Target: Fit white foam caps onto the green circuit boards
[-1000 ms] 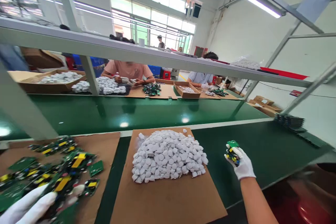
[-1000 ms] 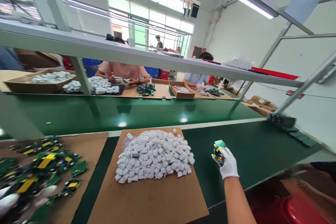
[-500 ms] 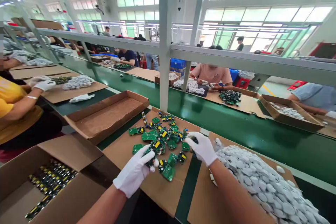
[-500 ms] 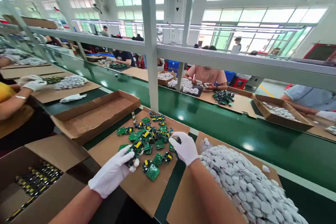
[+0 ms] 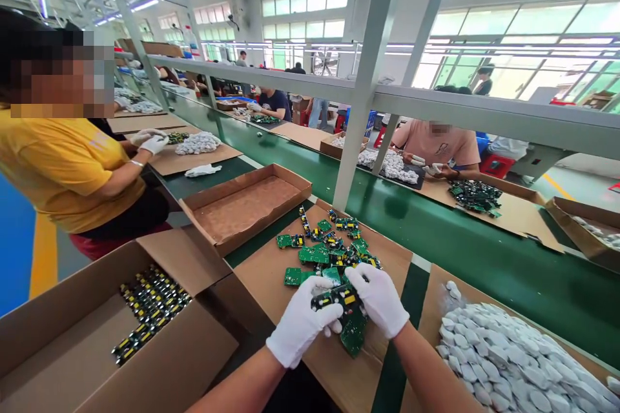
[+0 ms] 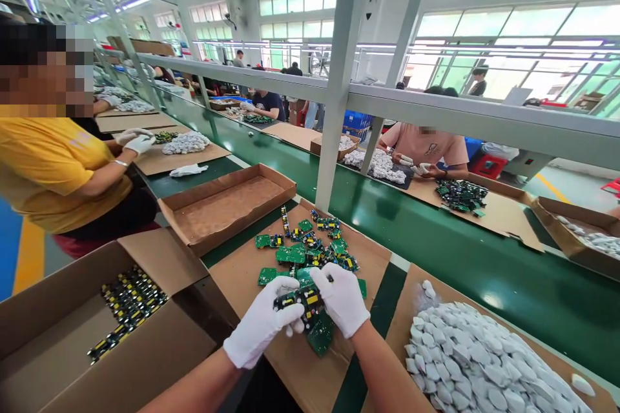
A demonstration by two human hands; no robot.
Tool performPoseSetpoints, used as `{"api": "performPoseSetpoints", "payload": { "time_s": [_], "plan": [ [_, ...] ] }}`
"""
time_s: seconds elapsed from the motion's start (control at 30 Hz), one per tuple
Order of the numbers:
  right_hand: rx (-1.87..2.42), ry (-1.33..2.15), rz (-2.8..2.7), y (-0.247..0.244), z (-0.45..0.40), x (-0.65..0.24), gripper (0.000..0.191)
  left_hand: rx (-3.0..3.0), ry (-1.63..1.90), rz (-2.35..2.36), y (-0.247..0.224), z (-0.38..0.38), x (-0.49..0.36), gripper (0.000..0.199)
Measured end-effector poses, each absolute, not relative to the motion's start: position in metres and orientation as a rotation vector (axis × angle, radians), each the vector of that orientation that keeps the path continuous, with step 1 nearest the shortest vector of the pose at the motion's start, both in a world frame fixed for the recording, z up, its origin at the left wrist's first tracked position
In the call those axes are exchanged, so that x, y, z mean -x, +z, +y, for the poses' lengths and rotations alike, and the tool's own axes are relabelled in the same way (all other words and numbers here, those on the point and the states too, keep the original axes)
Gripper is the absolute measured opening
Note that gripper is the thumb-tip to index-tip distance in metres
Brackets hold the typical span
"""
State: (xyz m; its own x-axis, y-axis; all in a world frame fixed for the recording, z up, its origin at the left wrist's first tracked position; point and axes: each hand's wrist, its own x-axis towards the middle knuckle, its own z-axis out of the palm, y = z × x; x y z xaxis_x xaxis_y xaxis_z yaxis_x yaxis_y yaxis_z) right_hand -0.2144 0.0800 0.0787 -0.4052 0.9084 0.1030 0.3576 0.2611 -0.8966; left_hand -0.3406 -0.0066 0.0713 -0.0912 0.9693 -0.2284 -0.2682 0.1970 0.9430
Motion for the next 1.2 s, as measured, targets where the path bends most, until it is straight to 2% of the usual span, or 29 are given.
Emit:
{"api": "performPoseSetpoints", "payload": {
  "time_s": [0.1, 0.2, 0.33, 0.43, 0.57, 0.8, 1.2],
  "plan": [
    [1.124, 1.266, -1.797, 0.075, 0.079, 0.212, 0.044, -0.717, 1.227, 1.068, 0.072, -0.001, 0.342, 0.043],
    [1.120, 1.338, -1.726, 0.073, 0.084, 0.205, 0.047, -0.647, 1.250, 1.051, 0.072, 0.004, 0.345, 0.036],
    [1.172, 1.221, -1.699, 0.077, 0.097, 0.198, 0.046, -0.637, 1.240, 1.094, 0.071, 0.010, 0.345, 0.038],
    [1.205, 1.076, -1.755, 0.081, 0.099, 0.200, 0.042, -0.876, 1.188, 1.197, 0.071, 0.017, 0.338, 0.042],
    [1.189, 1.032, -1.852, 0.081, 0.091, 0.207, 0.036, -1.168, 1.211, 1.246, 0.066, 0.027, 0.328, 0.027],
    [1.127, 1.287, -1.838, 0.073, 0.086, 0.208, 0.040, -1.032, 1.156, 1.040, 0.059, 0.027, 0.327, 0.041],
    [1.066, 1.618, -1.429, 0.067, 0.115, 0.211, 0.039, -1.073, 1.095, 1.045, 0.081, 0.059, 0.332, 0.034]
  ]
}}
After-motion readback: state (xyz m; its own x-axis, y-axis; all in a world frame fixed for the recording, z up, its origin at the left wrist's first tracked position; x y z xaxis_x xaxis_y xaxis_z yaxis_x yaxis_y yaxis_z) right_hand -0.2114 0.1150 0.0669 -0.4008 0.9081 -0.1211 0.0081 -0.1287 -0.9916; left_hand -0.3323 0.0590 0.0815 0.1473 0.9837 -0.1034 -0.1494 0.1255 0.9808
